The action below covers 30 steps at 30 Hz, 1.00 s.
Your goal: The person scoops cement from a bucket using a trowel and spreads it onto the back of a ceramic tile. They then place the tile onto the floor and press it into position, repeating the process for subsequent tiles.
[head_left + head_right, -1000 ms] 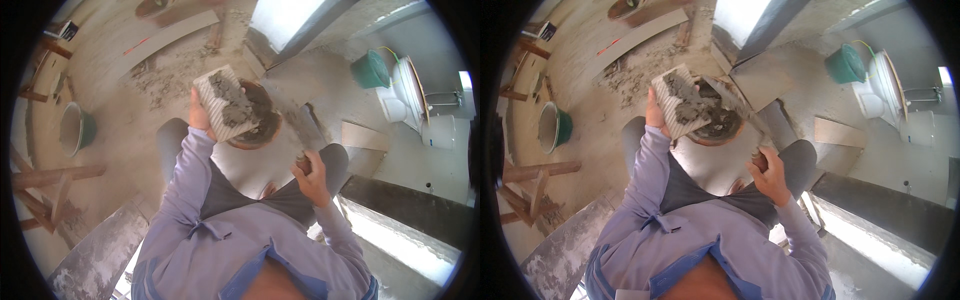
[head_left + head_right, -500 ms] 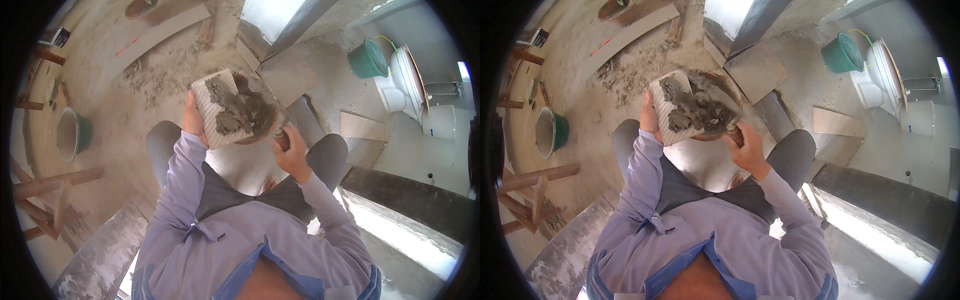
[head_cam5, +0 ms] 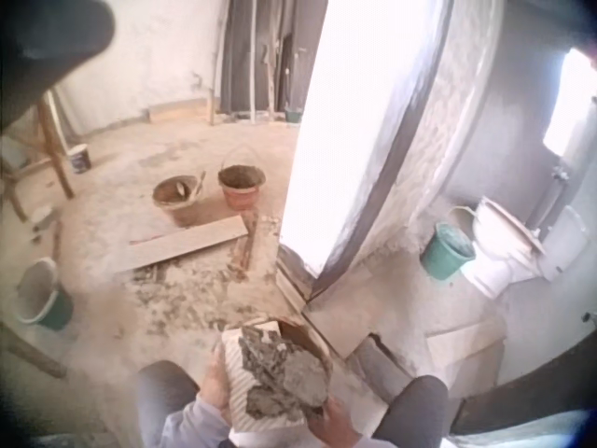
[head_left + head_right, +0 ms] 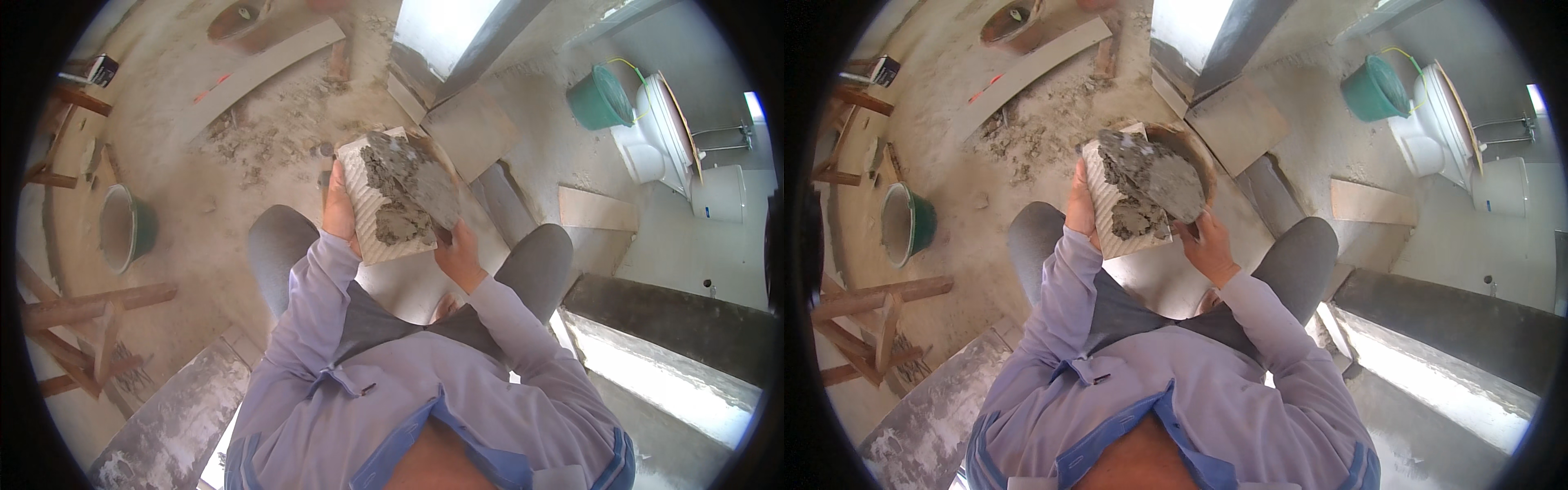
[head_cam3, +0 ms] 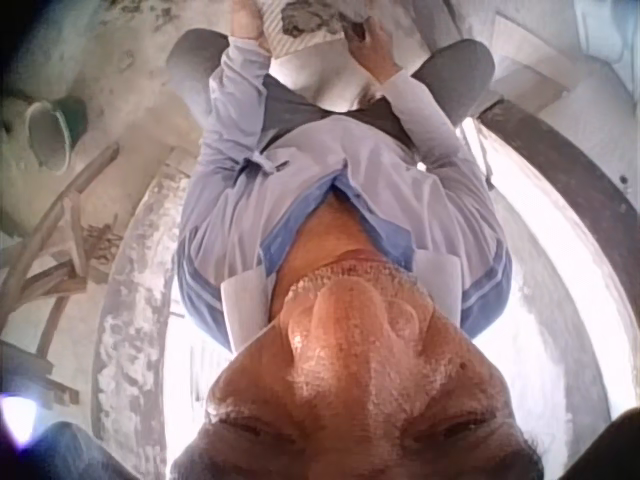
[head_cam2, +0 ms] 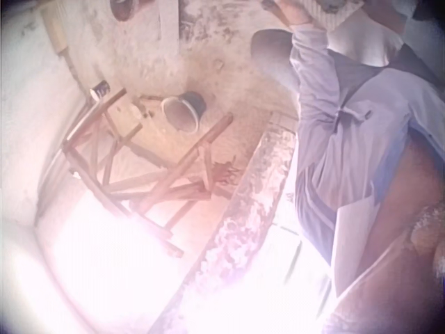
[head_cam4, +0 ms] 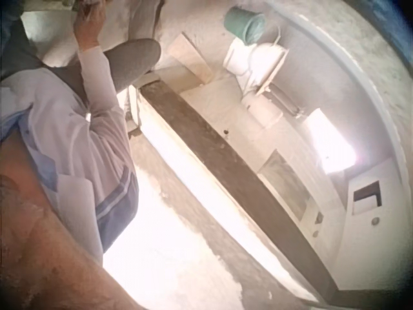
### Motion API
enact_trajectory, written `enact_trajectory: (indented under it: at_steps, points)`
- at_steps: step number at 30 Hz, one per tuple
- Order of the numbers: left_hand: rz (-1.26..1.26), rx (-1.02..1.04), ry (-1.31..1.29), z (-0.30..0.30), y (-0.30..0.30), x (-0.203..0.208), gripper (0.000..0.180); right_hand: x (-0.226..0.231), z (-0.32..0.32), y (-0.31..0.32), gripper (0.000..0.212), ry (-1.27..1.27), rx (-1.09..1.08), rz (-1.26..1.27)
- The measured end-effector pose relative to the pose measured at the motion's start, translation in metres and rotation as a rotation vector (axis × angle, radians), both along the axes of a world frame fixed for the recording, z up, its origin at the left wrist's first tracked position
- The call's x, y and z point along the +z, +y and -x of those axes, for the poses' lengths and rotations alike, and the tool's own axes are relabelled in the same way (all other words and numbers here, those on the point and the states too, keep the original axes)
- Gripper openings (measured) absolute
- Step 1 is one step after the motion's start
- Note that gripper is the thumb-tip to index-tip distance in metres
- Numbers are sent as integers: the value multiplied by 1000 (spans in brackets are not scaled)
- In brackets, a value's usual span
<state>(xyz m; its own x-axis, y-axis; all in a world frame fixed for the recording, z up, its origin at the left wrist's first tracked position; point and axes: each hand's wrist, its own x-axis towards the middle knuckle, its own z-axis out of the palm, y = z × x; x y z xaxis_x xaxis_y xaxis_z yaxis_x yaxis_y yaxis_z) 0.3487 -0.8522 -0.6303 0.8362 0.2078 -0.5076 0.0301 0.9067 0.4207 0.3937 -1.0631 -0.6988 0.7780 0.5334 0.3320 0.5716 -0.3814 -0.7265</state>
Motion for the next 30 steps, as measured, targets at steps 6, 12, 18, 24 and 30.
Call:
enact_trajectory:
  at_steps: [6, 12, 18, 24, 30]
  points:
    - [-26, 68, -29, -4, 18, 3, 64, -1, -8, -41, 25, -35, -29, 140]
    - [-110, 275, -256, 0, 87, 4, 63, 85, -34, -66, 26, 46, 61, 486]
    - [-194, 413, -392, 10, 109, -16, 60, 175, -80, -22, 28, 182, 381, 1175]
    - [-188, 541, -312, 17, 123, -37, 56, 154, -106, 62, 24, 19, 678, 1424]
    - [-134, 536, -312, 26, 123, -39, 56, 123, -90, 157, 15, -278, 952, 1468]
